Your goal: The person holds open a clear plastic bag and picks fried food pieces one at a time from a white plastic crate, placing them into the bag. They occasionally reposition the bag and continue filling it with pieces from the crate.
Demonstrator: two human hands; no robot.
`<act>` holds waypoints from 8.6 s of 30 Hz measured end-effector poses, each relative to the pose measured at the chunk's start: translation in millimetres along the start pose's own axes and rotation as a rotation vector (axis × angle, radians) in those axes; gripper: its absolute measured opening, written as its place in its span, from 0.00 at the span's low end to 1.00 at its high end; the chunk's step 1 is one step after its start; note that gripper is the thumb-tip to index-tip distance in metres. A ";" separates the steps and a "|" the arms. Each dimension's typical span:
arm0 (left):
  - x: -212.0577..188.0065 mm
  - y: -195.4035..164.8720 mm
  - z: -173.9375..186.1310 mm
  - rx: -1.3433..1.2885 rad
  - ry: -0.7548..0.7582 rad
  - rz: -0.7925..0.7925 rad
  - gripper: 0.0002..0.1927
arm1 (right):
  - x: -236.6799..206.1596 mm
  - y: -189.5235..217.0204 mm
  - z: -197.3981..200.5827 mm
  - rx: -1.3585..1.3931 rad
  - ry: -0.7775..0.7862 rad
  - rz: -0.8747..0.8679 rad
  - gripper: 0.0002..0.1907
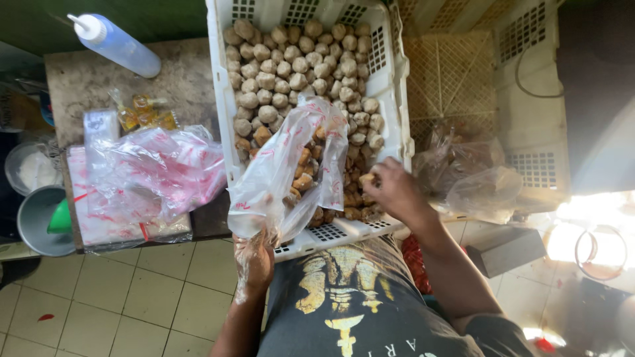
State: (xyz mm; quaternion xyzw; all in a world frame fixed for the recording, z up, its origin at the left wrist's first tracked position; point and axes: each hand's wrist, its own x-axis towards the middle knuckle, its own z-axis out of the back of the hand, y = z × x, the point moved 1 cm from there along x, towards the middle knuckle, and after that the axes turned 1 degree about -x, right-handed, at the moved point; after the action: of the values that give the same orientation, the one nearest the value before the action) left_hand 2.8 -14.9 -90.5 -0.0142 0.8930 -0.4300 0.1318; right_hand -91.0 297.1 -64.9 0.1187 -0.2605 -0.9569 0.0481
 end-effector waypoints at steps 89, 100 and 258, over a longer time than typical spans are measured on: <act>-32.4 -39.2 -13.8 -0.021 -0.027 0.113 0.29 | 1.4 71.8 45.7 0.702 -0.112 0.272 0.17; -32.6 -27.1 0.0 0.010 -0.079 0.082 0.25 | 33.0 -17.2 -81.0 0.019 0.237 0.051 0.39; -15.0 -56.9 -31.1 0.125 -0.046 0.107 0.30 | -23.0 -23.2 -57.2 -0.140 0.795 0.145 0.16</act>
State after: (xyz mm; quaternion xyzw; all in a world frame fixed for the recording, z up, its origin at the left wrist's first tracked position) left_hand 4.6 -24.9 -24.7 0.0320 0.8607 -0.4768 0.1756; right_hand -55.1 292.8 -120.0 0.4573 -0.1634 -0.8460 0.2201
